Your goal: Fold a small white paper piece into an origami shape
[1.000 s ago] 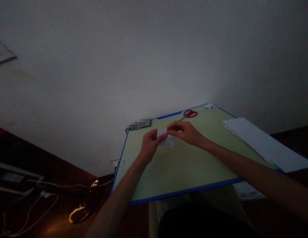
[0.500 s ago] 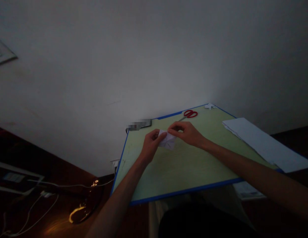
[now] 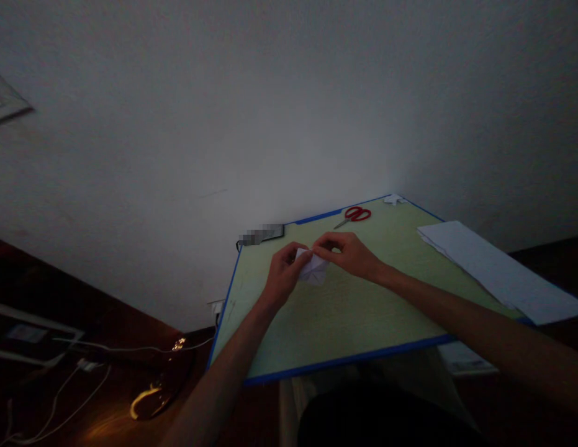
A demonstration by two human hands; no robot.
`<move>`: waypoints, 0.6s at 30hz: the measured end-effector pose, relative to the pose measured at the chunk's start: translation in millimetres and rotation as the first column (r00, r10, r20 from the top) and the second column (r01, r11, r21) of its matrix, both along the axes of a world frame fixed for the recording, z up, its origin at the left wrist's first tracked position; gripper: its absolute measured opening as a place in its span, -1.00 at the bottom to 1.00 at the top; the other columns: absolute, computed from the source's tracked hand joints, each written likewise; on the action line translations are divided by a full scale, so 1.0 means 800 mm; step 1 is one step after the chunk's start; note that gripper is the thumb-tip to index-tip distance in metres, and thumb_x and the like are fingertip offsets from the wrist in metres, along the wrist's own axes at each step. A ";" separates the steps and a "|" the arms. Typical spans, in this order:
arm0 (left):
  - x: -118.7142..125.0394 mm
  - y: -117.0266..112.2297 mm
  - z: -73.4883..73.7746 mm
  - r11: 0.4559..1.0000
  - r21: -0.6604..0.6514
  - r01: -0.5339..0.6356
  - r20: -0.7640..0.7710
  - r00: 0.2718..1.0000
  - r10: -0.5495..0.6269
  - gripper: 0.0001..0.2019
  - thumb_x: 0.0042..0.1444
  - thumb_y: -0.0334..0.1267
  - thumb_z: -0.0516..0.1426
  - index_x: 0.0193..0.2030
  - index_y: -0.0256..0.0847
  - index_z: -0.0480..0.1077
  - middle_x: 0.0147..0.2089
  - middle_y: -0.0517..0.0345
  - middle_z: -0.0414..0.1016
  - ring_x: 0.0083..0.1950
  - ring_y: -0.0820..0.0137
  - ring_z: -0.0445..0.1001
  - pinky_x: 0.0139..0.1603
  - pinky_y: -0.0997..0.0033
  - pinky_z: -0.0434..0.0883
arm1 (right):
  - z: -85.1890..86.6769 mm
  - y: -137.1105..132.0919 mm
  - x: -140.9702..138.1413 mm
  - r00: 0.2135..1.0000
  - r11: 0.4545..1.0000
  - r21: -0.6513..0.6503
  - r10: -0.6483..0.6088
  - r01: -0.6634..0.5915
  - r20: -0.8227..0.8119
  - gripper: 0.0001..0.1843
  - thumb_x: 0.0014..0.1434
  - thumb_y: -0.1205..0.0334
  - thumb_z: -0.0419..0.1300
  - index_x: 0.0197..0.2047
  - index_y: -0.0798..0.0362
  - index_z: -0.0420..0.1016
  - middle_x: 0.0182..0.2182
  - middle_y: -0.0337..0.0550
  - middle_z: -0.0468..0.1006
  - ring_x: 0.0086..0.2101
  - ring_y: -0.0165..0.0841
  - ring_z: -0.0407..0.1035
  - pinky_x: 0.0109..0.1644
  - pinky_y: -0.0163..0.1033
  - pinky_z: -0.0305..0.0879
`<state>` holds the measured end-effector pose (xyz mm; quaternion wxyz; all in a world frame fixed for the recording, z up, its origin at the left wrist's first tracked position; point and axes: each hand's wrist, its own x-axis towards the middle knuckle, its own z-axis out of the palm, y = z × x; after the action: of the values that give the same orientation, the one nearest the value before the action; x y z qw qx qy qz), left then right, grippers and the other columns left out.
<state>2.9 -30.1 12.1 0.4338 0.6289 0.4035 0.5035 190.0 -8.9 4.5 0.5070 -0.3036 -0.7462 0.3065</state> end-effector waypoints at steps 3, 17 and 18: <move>0.001 0.000 -0.002 1.000 -0.010 0.030 0.004 1.000 -0.030 -0.72 0.05 -0.04 0.34 -0.33 -0.22 0.48 -0.44 0.25 0.43 -0.42 0.48 0.33 -0.38 0.48 0.26 | 0.000 0.002 0.000 1.000 1.000 -0.028 0.011 -0.012 -0.025 -0.77 0.19 0.08 0.29 -0.31 0.09 0.60 -0.40 -0.13 0.64 -0.40 -0.36 0.46 -0.27 -0.25 0.38; -0.004 0.008 -0.008 0.980 -0.135 0.149 0.116 0.984 -0.133 -0.74 0.08 -0.14 0.29 -0.16 -0.28 0.57 -0.26 0.10 0.55 -0.28 0.38 0.46 -0.23 0.42 0.37 | -0.004 0.005 0.001 0.980 0.991 -0.033 -0.130 0.127 -0.153 -0.77 0.21 0.03 0.29 -0.26 0.04 0.56 -0.35 -0.12 0.65 -0.34 -0.30 0.52 -0.19 -0.18 0.46; -0.003 0.007 -0.007 0.979 -0.137 0.154 0.117 0.983 -0.138 -0.72 0.08 -0.13 0.30 -0.14 -0.27 0.57 -0.24 0.09 0.56 -0.26 0.37 0.47 -0.21 0.40 0.39 | -0.004 0.005 0.001 0.977 0.990 -0.028 -0.143 0.140 -0.159 -0.76 0.22 0.02 0.29 -0.26 0.04 0.56 -0.35 -0.12 0.65 -0.34 -0.30 0.52 -0.18 -0.17 0.47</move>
<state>0.6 -24.6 6.2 0.5352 0.5957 0.3679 0.4725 190.9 -5.1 1.2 0.5835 -0.3345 -0.6768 0.2992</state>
